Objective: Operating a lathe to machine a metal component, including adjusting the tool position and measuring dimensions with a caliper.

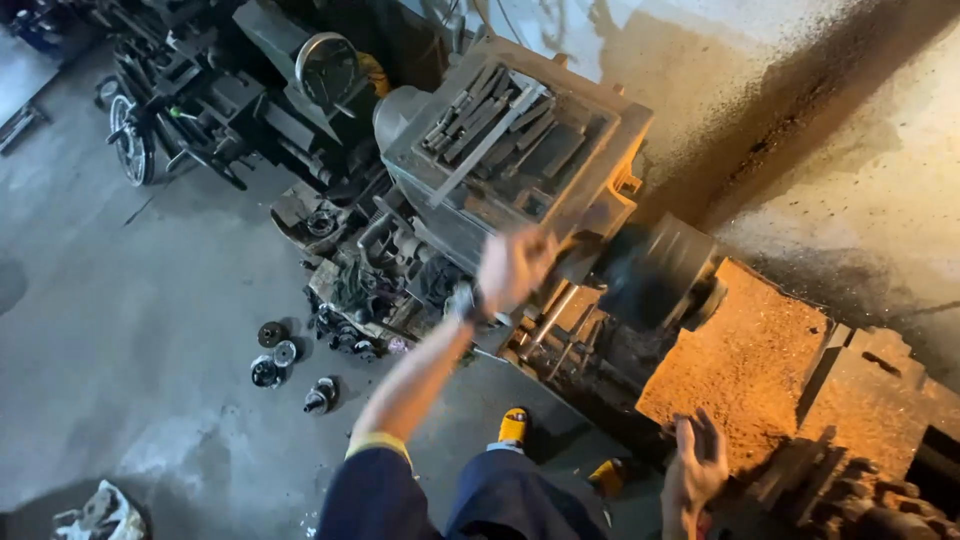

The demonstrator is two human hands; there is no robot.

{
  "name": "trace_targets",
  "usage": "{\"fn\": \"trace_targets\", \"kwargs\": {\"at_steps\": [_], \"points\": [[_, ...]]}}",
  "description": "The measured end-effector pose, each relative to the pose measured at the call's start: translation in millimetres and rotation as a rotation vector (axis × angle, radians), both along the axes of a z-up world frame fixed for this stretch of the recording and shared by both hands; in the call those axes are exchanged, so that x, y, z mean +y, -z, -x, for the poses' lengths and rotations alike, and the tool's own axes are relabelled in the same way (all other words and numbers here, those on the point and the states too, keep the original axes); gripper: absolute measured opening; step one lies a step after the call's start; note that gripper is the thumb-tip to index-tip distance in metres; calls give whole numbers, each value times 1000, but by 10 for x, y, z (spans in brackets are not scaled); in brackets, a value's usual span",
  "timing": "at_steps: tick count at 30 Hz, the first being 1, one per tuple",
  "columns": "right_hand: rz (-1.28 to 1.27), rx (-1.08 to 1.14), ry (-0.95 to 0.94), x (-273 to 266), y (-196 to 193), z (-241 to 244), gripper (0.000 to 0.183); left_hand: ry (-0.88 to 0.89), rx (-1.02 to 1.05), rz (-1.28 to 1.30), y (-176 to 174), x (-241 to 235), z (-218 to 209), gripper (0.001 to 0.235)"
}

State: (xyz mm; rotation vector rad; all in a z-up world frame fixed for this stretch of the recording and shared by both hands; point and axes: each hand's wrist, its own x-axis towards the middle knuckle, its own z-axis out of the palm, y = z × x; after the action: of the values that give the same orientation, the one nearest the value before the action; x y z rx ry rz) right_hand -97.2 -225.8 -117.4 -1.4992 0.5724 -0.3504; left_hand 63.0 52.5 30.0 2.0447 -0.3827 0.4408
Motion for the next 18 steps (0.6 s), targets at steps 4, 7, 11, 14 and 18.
{"fn": "trace_targets", "kwargs": {"at_steps": [4, 7, 11, 14, 18], "points": [[95, 317, 129, 1, 561, 354, 22, -360, -73, -290, 106, 882, -1365, 12], [82, 620, 135, 298, 180, 453, 19, -438, 57, -461, 200, 1076, -1837, 24], [78, 741, 139, 304, 461, 733, 16, -528, -273, -687, 273, 804, -1608, 37], [164, 532, -6, 203, 760, 842, 17, -400, -110, -747, 454, 600, -1396, 25], [187, 498, -81, 405, 233, 491, 15, -375, 41, -877, 543, 494, -1278, 11]]}}
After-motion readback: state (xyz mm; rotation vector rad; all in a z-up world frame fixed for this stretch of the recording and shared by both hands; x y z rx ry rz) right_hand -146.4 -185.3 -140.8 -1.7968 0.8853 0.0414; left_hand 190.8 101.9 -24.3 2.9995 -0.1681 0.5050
